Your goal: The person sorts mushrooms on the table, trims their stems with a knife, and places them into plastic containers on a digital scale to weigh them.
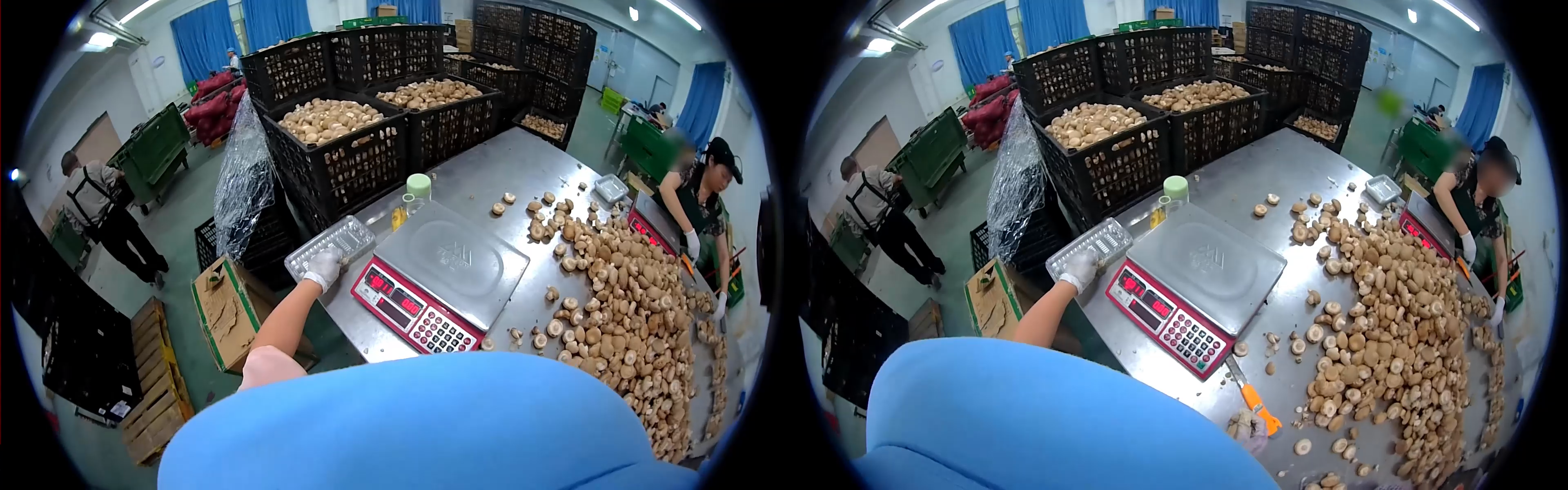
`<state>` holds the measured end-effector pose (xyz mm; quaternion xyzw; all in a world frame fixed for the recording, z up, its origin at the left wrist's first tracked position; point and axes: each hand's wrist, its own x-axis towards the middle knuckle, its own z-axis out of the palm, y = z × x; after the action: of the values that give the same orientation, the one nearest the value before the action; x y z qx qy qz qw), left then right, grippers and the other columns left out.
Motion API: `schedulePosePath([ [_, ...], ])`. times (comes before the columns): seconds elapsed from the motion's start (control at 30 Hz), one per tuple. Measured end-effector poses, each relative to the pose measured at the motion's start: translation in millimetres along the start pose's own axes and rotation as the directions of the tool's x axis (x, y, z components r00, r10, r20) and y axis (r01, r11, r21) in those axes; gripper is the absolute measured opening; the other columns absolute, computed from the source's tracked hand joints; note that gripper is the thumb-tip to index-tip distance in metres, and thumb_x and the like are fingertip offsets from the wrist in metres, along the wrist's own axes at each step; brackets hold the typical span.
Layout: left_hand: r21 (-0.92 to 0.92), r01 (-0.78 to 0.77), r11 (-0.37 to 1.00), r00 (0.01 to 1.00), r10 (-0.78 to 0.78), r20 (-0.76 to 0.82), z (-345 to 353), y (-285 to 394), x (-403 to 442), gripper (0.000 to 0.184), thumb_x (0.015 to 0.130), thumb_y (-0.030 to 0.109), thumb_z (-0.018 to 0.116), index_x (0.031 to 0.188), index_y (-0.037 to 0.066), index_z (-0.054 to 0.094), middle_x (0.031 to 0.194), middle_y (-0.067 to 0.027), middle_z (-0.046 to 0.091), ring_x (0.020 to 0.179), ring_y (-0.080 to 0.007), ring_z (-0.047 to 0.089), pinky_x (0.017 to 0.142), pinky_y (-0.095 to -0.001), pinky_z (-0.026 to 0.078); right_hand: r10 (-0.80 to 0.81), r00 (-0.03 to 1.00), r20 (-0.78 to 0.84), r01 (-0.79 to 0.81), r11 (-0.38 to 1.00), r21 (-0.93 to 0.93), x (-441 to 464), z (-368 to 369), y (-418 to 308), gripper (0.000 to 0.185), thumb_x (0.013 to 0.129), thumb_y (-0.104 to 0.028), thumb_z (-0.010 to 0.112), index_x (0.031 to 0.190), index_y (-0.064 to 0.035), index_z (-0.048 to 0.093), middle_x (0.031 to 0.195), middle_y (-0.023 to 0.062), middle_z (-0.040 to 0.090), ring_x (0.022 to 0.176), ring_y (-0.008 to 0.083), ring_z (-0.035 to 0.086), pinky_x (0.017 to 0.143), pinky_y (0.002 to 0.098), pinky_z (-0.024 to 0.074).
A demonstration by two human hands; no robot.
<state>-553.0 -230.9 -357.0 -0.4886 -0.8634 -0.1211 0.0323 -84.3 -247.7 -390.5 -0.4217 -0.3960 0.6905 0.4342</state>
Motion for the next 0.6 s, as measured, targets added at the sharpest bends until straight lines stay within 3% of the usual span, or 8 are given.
schedulePosePath([
  [0.17,-0.103,-0.064,0.993,0.997,0.059,-0.049,-6,2,-3,0.029,0.089,0.030,0.061,0.102,0.004,0.064,0.104,-0.0223,0.065,0.098,-0.0411,0.062,0.086,-0.0493,0.049,-0.104,0.980,-0.172,0.092,0.993,-0.077,-40,-53,-17,0.008,0.096,-0.007,0.059,0.091,-0.0016,0.062,0.069,0.0074,0.061,0.046,0.0083,0.047,0.039,0.0246,0.0370],
  [0.2,0.107,-0.319,0.942,0.829,0.332,-0.450,37,-47,17,0.027,0.090,0.026,0.060,0.106,0.005,0.062,0.106,-0.0205,0.065,0.098,-0.0406,0.062,0.084,-0.0479,0.049,-0.151,0.970,-0.191,0.132,0.985,-0.111,-45,-58,-20,0.009,0.096,-0.007,0.058,0.090,-0.0016,0.062,0.069,0.0073,0.061,0.046,0.0083,0.047,0.039,0.0246,0.0371],
  [0.23,-0.076,0.040,0.996,0.983,-0.053,-0.177,-4,-17,8,0.020,0.091,0.018,0.057,0.107,0.007,0.060,0.107,-0.0180,0.065,0.097,-0.0377,0.061,0.083,-0.0460,0.049,-0.242,0.960,-0.138,0.212,0.956,-0.201,-41,-53,-26,0.008,0.095,-0.005,0.057,0.089,-0.0021,0.061,0.070,0.0065,0.061,0.049,0.0086,0.050,0.041,0.0244,0.0394],
  [0.27,-0.100,0.032,0.994,0.960,-0.059,-0.274,-28,8,-2,0.017,0.092,0.012,0.054,0.108,0.008,0.059,0.103,-0.0150,0.064,0.093,-0.0320,0.060,0.083,-0.0416,0.049,-0.305,0.946,-0.105,0.264,0.919,-0.292,-41,-52,-31,0.007,0.095,-0.006,0.058,0.090,-0.0020,0.062,0.071,0.0057,0.062,0.050,0.0084,0.052,0.043,0.0244,0.0411],
  [0.3,-0.293,-0.018,0.956,0.940,-0.084,-0.332,-20,-2,14,0.016,0.091,0.008,0.055,0.106,0.008,0.059,0.099,-0.0125,0.061,0.090,-0.0273,0.059,0.083,-0.0377,0.048,-0.665,0.743,0.073,0.568,0.569,-0.595,-31,-57,-27,0.009,0.096,-0.008,0.059,0.090,-0.0021,0.063,0.071,0.0043,0.062,0.050,0.0070,0.051,0.043,0.0237,0.0401],
  [0.33,-0.256,-0.177,0.950,0.885,0.040,-0.464,-26,3,18,0.013,0.092,0.009,0.057,0.104,0.007,0.061,0.095,-0.0105,0.059,0.087,-0.0250,0.059,0.082,-0.0349,0.049,-0.006,0.991,-0.136,0.005,1.000,-0.010,-43,-52,-35,0.010,0.096,-0.010,0.060,0.090,-0.0027,0.065,0.070,0.0021,0.062,0.049,0.0054,0.049,0.043,0.0228,0.0387],
  [0.53,-0.100,-0.763,0.638,0.556,0.568,-0.607,-83,160,-1,0.025,0.081,-0.003,0.073,0.104,0.002,0.063,0.091,-0.0128,0.062,0.080,-0.0299,0.061,0.070,-0.0364,0.050,-0.390,0.917,-0.087,0.318,0.844,-0.432,-39,-52,-28,0.013,0.095,-0.014,0.063,0.091,-0.0022,0.067,0.070,-0.0005,0.061,0.056,0.0066,0.052,0.051,0.0224,0.0411],
  [0.6,0.022,-0.791,0.611,0.539,0.714,-0.447,-66,175,-4,0.027,0.083,0.002,0.073,0.108,0.008,0.065,0.091,-0.0114,0.064,0.080,-0.0308,0.062,0.069,-0.0418,0.049,-0.141,0.980,-0.137,0.083,0.928,-0.363,-41,-47,-38,0.013,0.094,-0.014,0.063,0.091,-0.0023,0.067,0.075,0.0013,0.062,0.064,0.0079,0.056,0.059,0.0225,0.0446],
])
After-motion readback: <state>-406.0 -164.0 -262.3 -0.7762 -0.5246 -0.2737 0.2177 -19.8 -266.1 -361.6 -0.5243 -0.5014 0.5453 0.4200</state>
